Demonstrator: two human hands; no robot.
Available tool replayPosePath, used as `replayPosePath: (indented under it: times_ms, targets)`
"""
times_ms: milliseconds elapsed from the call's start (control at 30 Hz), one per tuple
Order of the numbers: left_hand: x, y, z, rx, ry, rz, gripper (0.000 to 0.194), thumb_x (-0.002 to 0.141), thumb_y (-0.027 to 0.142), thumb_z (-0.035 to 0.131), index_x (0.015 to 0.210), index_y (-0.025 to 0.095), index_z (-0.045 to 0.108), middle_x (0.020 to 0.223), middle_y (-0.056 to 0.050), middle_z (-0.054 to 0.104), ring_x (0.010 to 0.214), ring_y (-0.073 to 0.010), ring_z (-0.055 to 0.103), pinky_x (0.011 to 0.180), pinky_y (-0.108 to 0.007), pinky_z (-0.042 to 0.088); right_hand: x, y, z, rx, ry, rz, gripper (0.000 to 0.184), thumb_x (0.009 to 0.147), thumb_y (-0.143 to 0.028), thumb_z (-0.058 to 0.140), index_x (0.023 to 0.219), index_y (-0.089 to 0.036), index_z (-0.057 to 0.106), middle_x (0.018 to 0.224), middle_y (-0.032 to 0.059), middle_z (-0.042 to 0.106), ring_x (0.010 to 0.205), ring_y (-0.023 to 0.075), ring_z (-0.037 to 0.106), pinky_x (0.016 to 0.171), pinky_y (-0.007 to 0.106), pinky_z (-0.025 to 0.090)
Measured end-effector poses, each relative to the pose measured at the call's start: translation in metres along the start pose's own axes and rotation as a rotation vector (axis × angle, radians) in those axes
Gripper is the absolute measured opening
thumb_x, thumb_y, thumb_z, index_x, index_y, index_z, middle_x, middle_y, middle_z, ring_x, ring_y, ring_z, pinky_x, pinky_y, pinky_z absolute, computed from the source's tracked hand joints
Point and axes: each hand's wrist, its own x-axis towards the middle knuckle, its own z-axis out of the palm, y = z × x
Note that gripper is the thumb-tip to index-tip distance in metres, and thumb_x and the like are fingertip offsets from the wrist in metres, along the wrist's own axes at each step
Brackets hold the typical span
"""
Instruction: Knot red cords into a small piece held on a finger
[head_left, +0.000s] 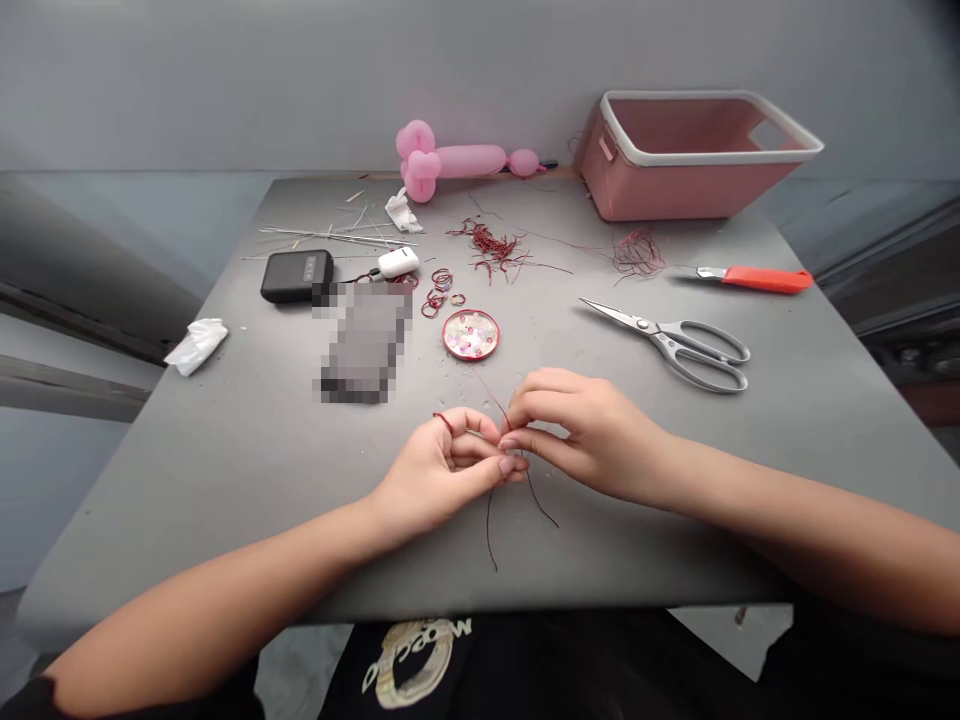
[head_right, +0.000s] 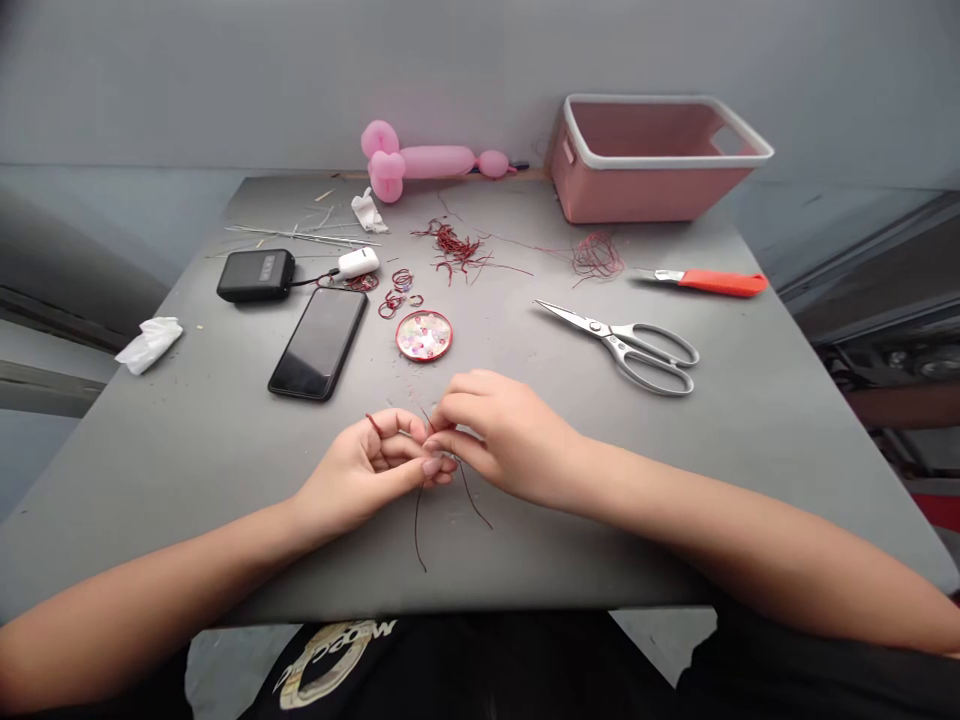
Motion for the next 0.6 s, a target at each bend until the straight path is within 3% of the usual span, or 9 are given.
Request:
replayPosePath:
  times_ms: [200, 400, 600]
  targets:
    - [-0.0019, 0.0035, -0.0017, 0.095, 0.022, 0.027, 0.046, 0.071, 0.029, 0.082, 0.108, 0.016, 0.06, 0.075, -0.001, 0.077, 0.077, -0.0142, 0.072, 0.078, -0.027, 0.055, 0.0008, -0.0054, 0.0079, -0.24, 0.232, -0.279, 0.014, 0.091, -0.011, 0.053, 0.08, -0.016, 0.06, 0.074, 0.0054, 0.064, 0.065, 0.0134, 0.051, 0.061, 0.027, 0.045]
    - [-0.0036, 0.0058, -0.0023, 0.046, 0.077, 0.094, 0.042, 0.07, 0.032, 0.082, 0.104, 0.013, 0.066, 0.08, -0.005, 0.078, 0.082, -0.018, 0.073, 0.082, -0.031, 0.057, -0.005, -0.006, 0.0101, -0.285, 0.32, -0.461, 0.011, 0.085, -0.004, 0.056, 0.089, -0.014, 0.06, 0.073, 0.0078, 0.066, 0.065, 0.0148, 0.056, 0.061, 0.029, 0.05]
    - [-0.0026, 0.0073, -0.0045, -0.03, 0.048, 0.143, 0.031, 0.071, 0.029, 0.082, 0.096, 0.015, 0.069, 0.085, -0.006, 0.079, 0.085, -0.0198, 0.075, 0.082, -0.032, 0.059, -0.008, -0.0016, 0.007, -0.151, 0.349, -0.415, 0.018, 0.084, -0.006, 0.059, 0.096, -0.018, 0.063, 0.082, 0.0074, 0.068, 0.072, 0.0152, 0.063, 0.069, 0.031, 0.057]
